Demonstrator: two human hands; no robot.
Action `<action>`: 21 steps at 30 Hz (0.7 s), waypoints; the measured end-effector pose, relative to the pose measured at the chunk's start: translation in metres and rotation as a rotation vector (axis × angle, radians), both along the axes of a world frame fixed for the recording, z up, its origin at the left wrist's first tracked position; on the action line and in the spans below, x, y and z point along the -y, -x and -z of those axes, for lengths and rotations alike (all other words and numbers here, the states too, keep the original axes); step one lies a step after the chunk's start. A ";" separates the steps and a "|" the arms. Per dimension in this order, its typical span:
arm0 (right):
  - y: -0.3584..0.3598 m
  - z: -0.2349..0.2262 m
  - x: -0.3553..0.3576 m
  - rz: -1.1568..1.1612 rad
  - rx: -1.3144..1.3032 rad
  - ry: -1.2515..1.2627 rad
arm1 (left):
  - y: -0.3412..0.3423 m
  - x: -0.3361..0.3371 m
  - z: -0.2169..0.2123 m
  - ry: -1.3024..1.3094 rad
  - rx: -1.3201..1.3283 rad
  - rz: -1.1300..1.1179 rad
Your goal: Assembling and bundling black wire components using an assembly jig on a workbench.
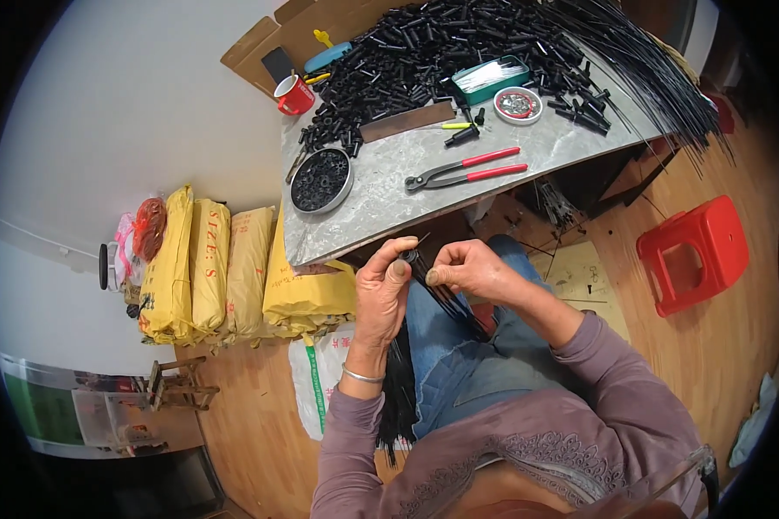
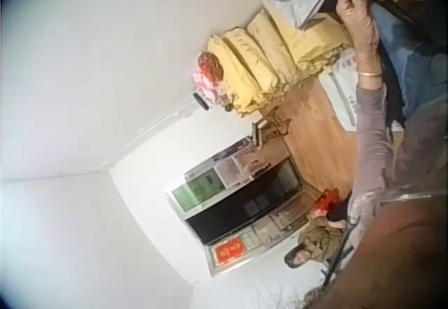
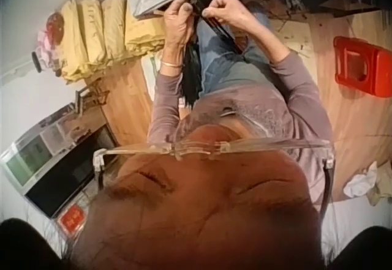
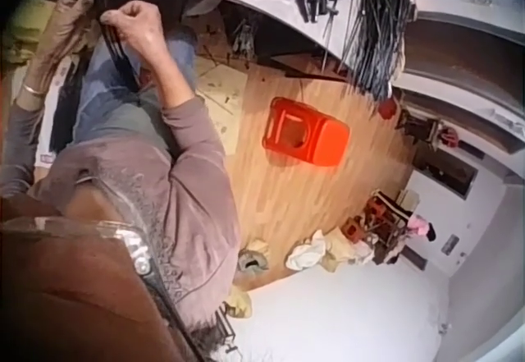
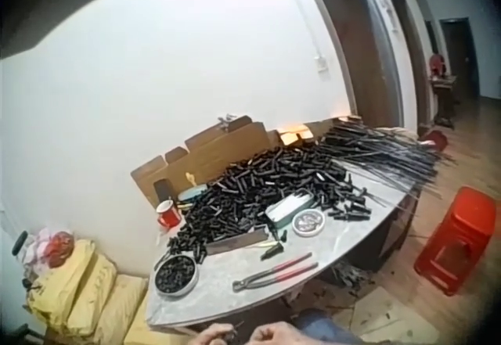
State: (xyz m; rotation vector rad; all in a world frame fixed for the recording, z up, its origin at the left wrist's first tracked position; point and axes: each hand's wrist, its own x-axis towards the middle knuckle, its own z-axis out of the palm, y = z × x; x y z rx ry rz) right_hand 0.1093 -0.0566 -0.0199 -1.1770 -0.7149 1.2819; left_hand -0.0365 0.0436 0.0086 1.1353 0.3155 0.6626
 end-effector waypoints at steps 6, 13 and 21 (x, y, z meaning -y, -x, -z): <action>-0.005 -0.007 0.002 -0.111 -0.026 0.028 | 0.002 -0.005 -0.007 -0.055 -0.023 0.141; 0.012 -0.003 -0.005 0.171 0.207 0.013 | -0.030 0.023 -0.009 0.036 -0.023 -0.388; 0.019 0.004 -0.009 0.315 0.391 0.003 | -0.040 0.036 -0.006 -0.380 -0.160 -0.658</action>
